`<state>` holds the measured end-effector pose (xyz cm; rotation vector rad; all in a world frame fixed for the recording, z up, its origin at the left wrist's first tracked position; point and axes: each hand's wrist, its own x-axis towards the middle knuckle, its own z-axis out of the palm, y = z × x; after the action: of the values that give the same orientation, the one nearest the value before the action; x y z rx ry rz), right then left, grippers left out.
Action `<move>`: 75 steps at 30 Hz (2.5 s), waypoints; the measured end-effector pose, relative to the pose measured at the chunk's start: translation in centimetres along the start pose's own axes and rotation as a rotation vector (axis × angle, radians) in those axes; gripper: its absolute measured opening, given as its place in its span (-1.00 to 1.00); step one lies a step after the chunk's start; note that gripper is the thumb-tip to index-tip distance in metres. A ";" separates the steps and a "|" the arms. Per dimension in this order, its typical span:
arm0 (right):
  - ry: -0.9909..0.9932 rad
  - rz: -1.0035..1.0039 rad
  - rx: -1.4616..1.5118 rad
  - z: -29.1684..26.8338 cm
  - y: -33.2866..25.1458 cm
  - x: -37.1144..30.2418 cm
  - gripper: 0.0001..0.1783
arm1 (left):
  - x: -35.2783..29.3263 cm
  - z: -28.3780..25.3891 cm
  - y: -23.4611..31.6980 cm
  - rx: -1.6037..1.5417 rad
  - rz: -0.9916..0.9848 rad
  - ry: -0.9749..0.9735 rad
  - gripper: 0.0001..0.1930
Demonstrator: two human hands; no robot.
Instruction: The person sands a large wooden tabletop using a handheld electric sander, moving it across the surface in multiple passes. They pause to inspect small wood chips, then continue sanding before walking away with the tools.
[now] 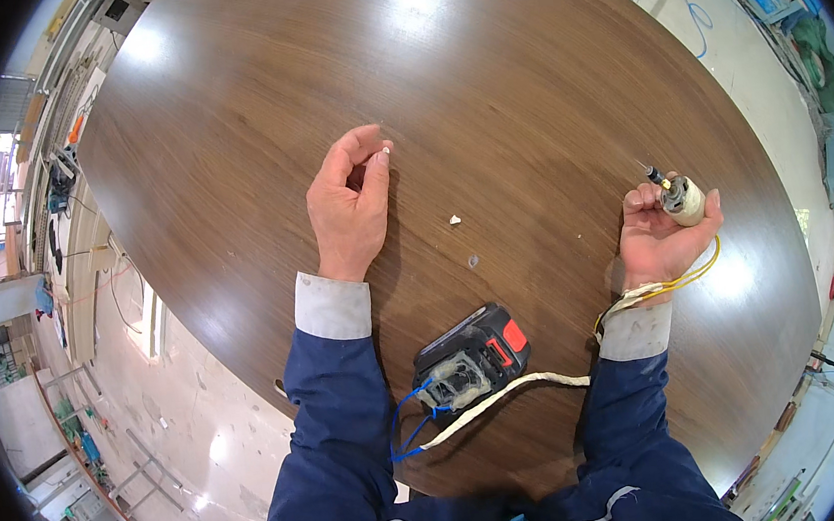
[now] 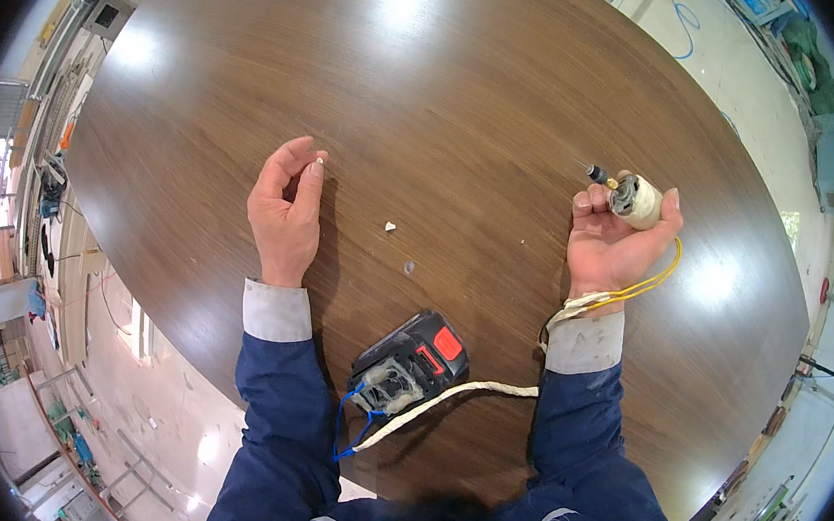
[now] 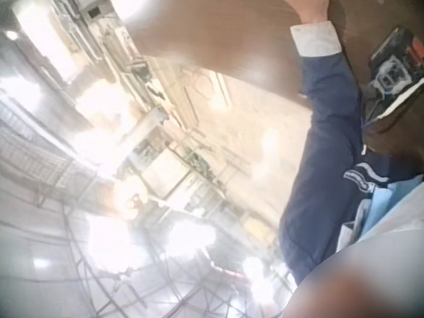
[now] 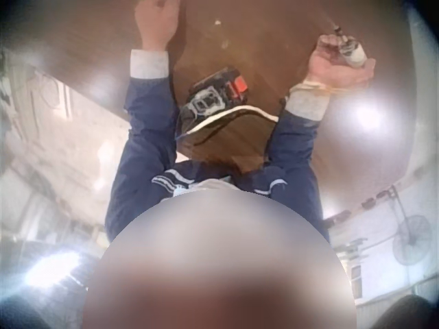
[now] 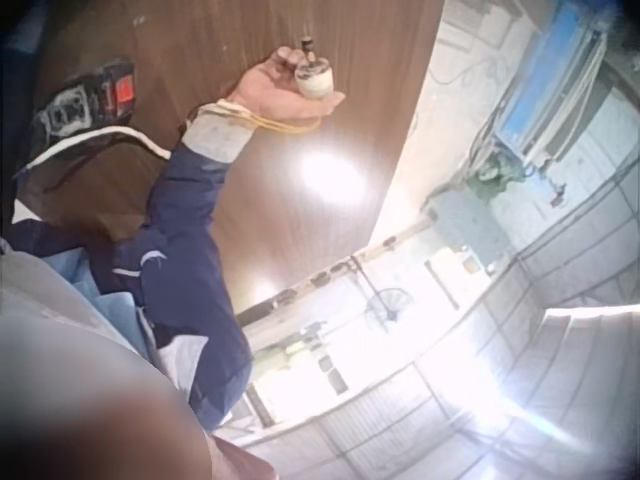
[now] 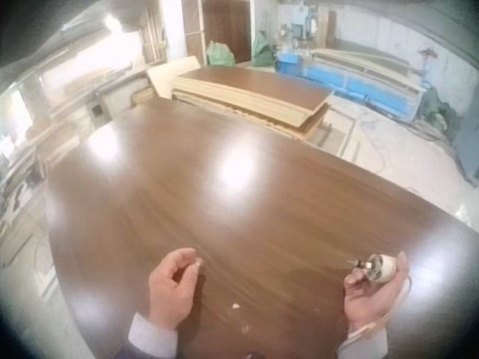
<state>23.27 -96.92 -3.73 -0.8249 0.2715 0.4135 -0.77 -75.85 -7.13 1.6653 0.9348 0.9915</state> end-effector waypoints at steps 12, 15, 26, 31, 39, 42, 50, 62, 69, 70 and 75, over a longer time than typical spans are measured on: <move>0.006 -0.021 -0.021 -0.1 0.1 0.3 -0.35 | -0.1 -0.1 -0.3 0.078 -0.031 -0.050 -0.69; -0.010 -0.016 -0.036 -0.4 0.0 0.5 -0.34 | -0.1 -0.1 -0.2 0.131 0.002 -0.072 -0.75; -0.155 0.032 0.069 -1.2 -0.1 0.8 -0.38 | -0.1 -0.7 1.3 0.457 0.161 -0.164 -0.76; -0.068 0.004 0.030 -1.0 -0.4 0.7 -0.37 | 0.0 -0.7 1.9 0.365 0.283 -0.304 -0.63; -0.140 -0.020 -0.034 -1.6 -0.4 1.3 -0.37 | -0.8 -1.1 2.4 0.553 0.275 -0.540 -0.73; -0.123 -0.022 -0.037 -1.8 -0.4 1.5 -0.37 | -0.7 -1.1 2.2 0.553 0.297 -0.528 -0.84; -0.143 0.035 0.058 -1.7 -0.4 1.4 -0.39 | -0.5 -0.9 2.5 0.546 0.343 -0.485 -0.90; 0.018 0.022 0.205 -1.1 0.5 0.3 -0.59 | -1.0 1.0 2.5 0.461 0.320 -0.301 -0.91; -0.002 0.018 0.146 -1.5 0.7 0.7 -0.51 | -1.3 0.5 0.6 0.438 0.222 -0.303 -0.83; -0.007 0.022 0.145 -1.5 0.7 0.8 -0.51 | -1.3 0.4 0.4 0.431 0.222 -0.301 -0.82; -0.028 0.014 0.163 -1.5 0.7 0.6 -0.56 | -1.1 0.4 0.2 0.386 0.214 -0.306 -0.82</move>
<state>23.42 -97.46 -5.38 -0.6579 0.2811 0.4099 -0.80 -77.05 -7.20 2.2060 0.7854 0.6902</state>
